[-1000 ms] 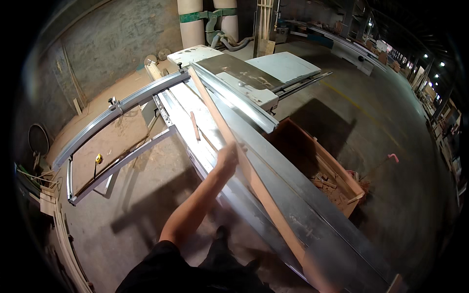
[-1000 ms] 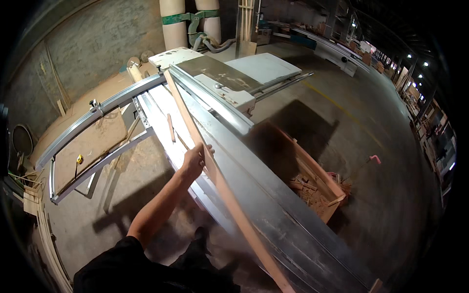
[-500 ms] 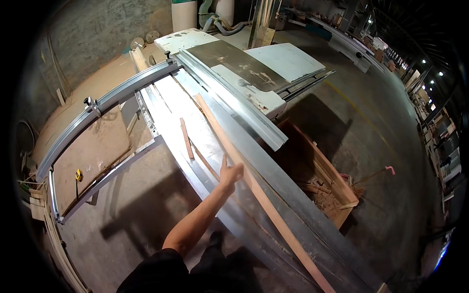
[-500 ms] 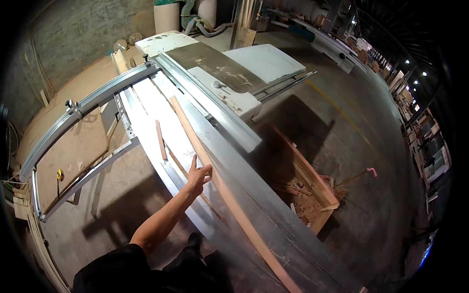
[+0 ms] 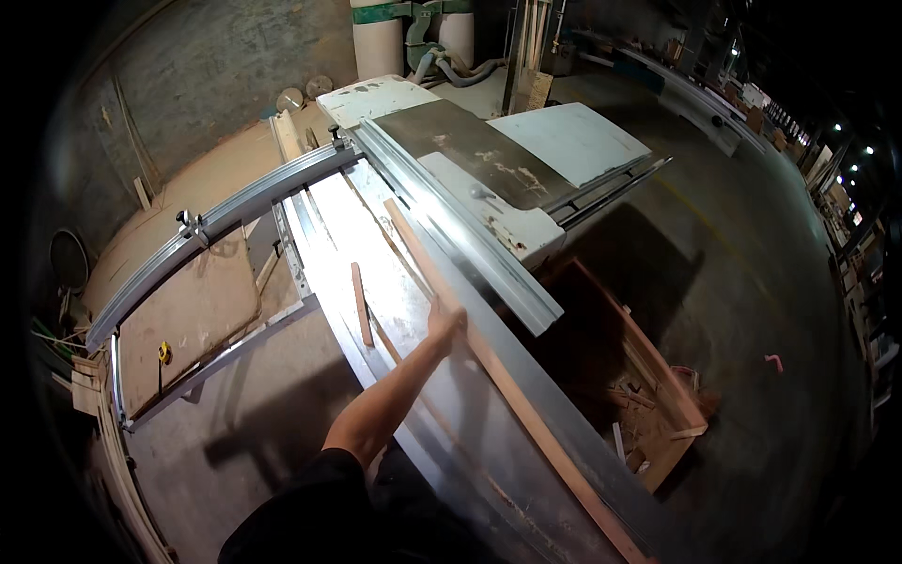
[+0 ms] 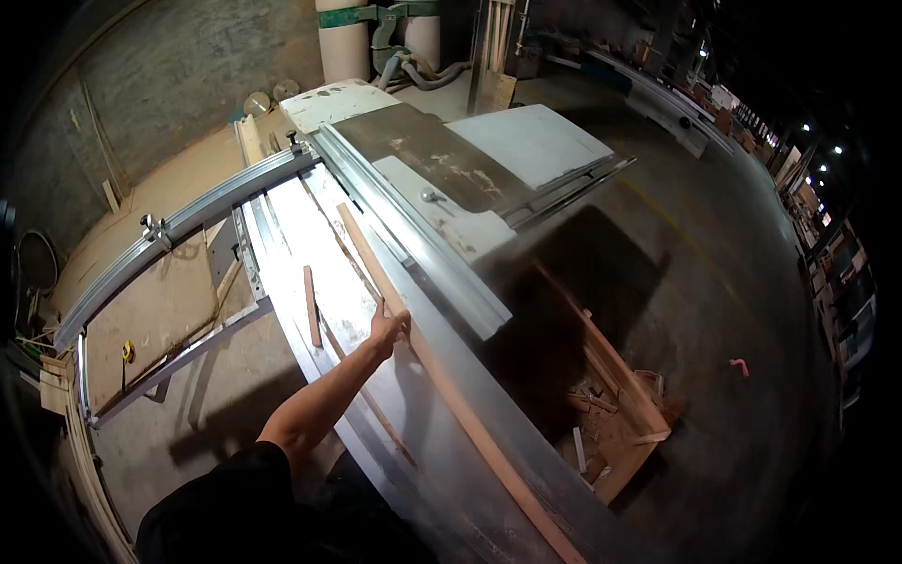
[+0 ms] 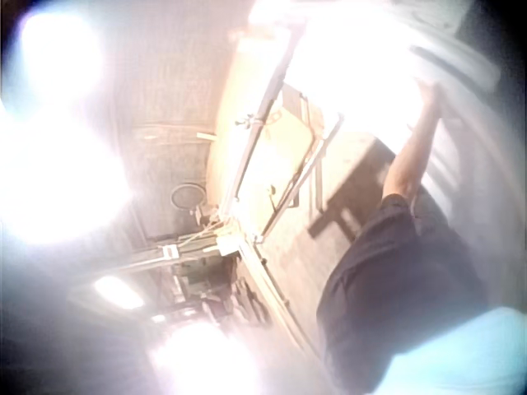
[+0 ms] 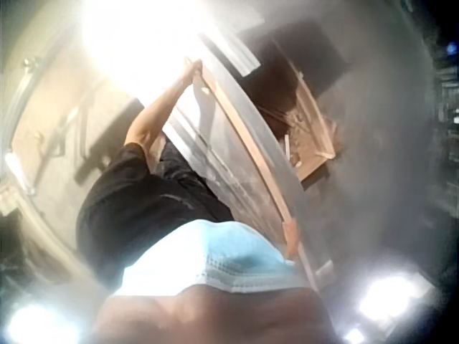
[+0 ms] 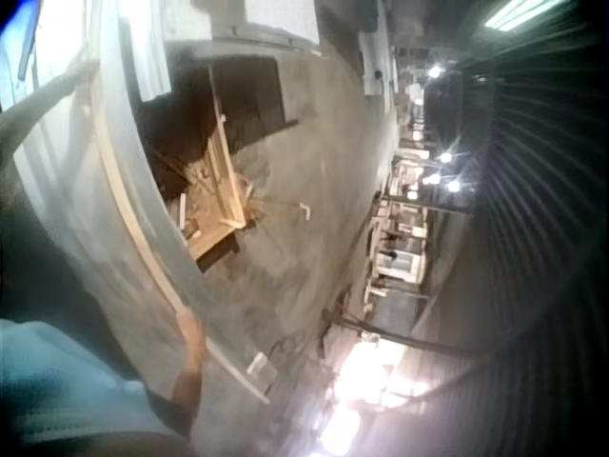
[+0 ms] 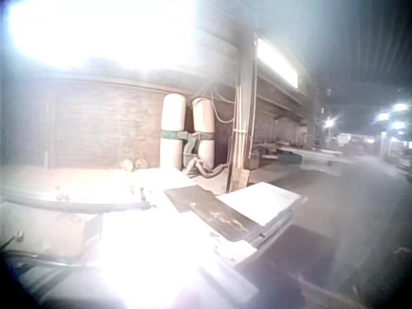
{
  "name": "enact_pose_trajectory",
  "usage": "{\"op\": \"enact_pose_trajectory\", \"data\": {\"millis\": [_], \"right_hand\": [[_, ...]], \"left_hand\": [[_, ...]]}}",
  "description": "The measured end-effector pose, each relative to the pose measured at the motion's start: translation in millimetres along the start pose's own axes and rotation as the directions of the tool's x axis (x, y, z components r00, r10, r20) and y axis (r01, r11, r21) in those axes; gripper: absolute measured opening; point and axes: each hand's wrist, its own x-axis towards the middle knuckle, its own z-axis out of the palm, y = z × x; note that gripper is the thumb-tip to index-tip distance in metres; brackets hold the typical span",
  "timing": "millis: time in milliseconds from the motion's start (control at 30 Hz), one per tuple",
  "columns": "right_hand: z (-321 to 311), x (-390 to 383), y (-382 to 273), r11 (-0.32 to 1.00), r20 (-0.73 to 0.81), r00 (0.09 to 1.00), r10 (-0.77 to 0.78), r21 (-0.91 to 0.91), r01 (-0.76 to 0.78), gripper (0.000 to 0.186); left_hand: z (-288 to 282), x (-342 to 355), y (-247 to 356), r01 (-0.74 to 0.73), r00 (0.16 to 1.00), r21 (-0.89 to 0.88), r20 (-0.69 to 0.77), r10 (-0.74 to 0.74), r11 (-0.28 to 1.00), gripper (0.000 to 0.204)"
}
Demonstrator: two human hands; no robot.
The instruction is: The person feeds long wooden strips through a table saw one at a time, guiding them with both hands. After each cut, the person removes the finished piece and places it on a nearby pile. The process is repeated for multiple strips.
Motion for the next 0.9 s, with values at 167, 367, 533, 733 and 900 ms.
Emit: {"op": "enact_pose_trajectory", "data": {"millis": [167, 367, 533, 733, 900], "right_hand": [[-43.9, 44.6, -46.2, 0.994, 0.143, 0.989, -0.025, 0.111, 0.009, 0.037], [-87.1, 81.8, -115.7, 0.962, 0.046, 0.998, 0.042, 0.267, -0.052, 0.035], [-123.9, 136.0, -165.3, 0.983, 0.171, 0.98, 0.099, 0.133, -0.123, 0.038], [-121.6, 218.3, -141.9, 0.976, 0.097, 0.99, -0.1, 0.203, 0.079, 0.04], [-142.9, 267.0, -176.3, 0.97, 0.332, 0.942, 0.046, 0.209, -0.121, 0.048]], "left_hand": [[-14.7, 108.3, 15.1, -0.153, 0.982, 0.052, -0.105, 0.158, 0.987, 0.095], [-10.8, 164.3, 51.9, -0.024, 0.939, 0.651, -0.246, 0.241, 0.759, 0.089], [-10.8, 213.9, 55.3, -0.021, 0.901, 0.724, -0.286, 0.328, 0.689, 0.065], [21.1, 239.4, 54.1, -0.077, 0.882, 0.74, -0.262, 0.392, 0.668, 0.057], [12.1, 261.2, 46.3, -0.08, 0.876, 0.755, -0.259, 0.408, 0.651, 0.053]]}}
